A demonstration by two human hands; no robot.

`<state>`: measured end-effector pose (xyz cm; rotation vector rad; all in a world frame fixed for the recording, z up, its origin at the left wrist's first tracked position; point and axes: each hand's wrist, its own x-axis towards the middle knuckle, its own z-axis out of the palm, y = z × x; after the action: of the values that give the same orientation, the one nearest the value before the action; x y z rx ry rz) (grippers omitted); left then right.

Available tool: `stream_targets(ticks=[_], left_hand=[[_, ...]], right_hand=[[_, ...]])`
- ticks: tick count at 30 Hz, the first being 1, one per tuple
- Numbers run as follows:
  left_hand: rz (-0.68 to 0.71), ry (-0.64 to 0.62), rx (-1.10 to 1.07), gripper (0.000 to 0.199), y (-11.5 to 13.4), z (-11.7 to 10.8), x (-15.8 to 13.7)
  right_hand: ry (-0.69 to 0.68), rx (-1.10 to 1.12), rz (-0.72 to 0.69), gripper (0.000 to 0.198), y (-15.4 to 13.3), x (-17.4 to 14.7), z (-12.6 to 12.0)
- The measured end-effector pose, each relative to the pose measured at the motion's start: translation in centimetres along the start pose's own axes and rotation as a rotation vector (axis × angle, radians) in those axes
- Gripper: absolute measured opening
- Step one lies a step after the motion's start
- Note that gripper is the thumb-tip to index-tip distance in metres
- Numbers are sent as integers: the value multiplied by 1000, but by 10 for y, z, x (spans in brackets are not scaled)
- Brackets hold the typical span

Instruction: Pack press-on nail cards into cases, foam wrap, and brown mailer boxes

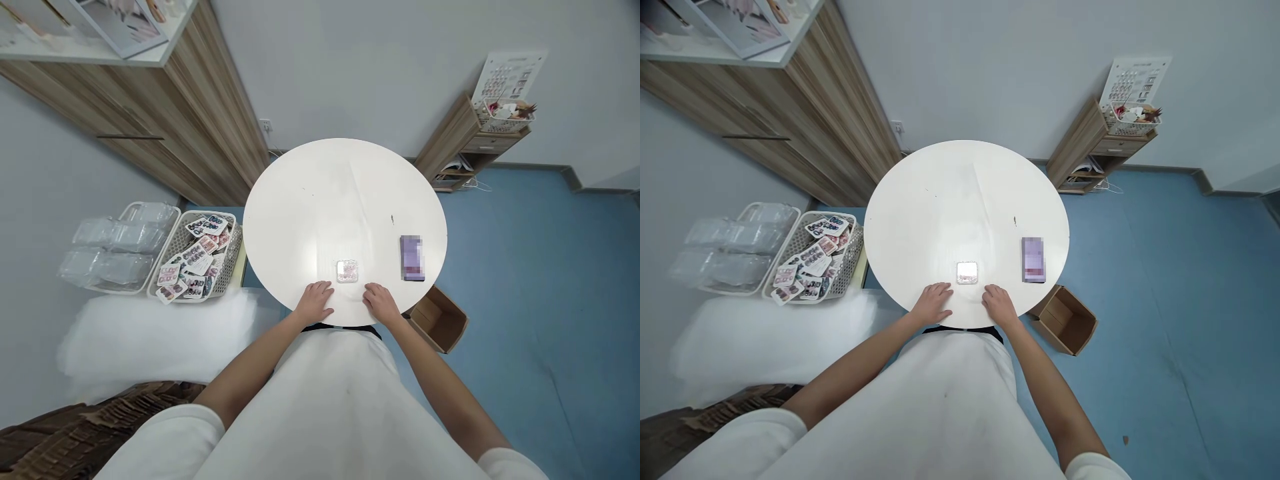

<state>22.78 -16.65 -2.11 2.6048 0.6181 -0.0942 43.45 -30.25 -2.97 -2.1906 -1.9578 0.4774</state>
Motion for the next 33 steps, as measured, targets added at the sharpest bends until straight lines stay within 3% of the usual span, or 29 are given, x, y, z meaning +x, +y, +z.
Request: stream_targets(ticks=[6, 10, 13, 15, 18, 23, 28, 33], left_hand=[[18, -27, 124, 49, 1, -5, -6], [34, -44, 155, 19, -7, -2, -18], [19, -39, 94, 27, -13, 0, -23], [17, -37, 34, 32, -15, -1, -24], [-18, -15, -68, 34, -18, -6, -23], [-263, 76, -190, 20, -21, -18, -11], [-551, 12, -329, 25, -23, -19, 8], [-730, 16, -396, 21, -22, -18, 16]], right_hand=[[-80, 58, -108, 19, -11, -2, -15], [-90, 153, -139, 22, -11, -22, -28], [-92, 180, -188, 57, -3, -32, -26], [-98, 202, -178, 53, 5, -31, -21], [-95, 294, -57, 22, 12, -22, -18], [-159, 365, 245, 29, 7, 8, -28], [-128, 333, 516, 30, -4, 29, -27], [-100, 266, 653, 28, -11, 31, -16]])
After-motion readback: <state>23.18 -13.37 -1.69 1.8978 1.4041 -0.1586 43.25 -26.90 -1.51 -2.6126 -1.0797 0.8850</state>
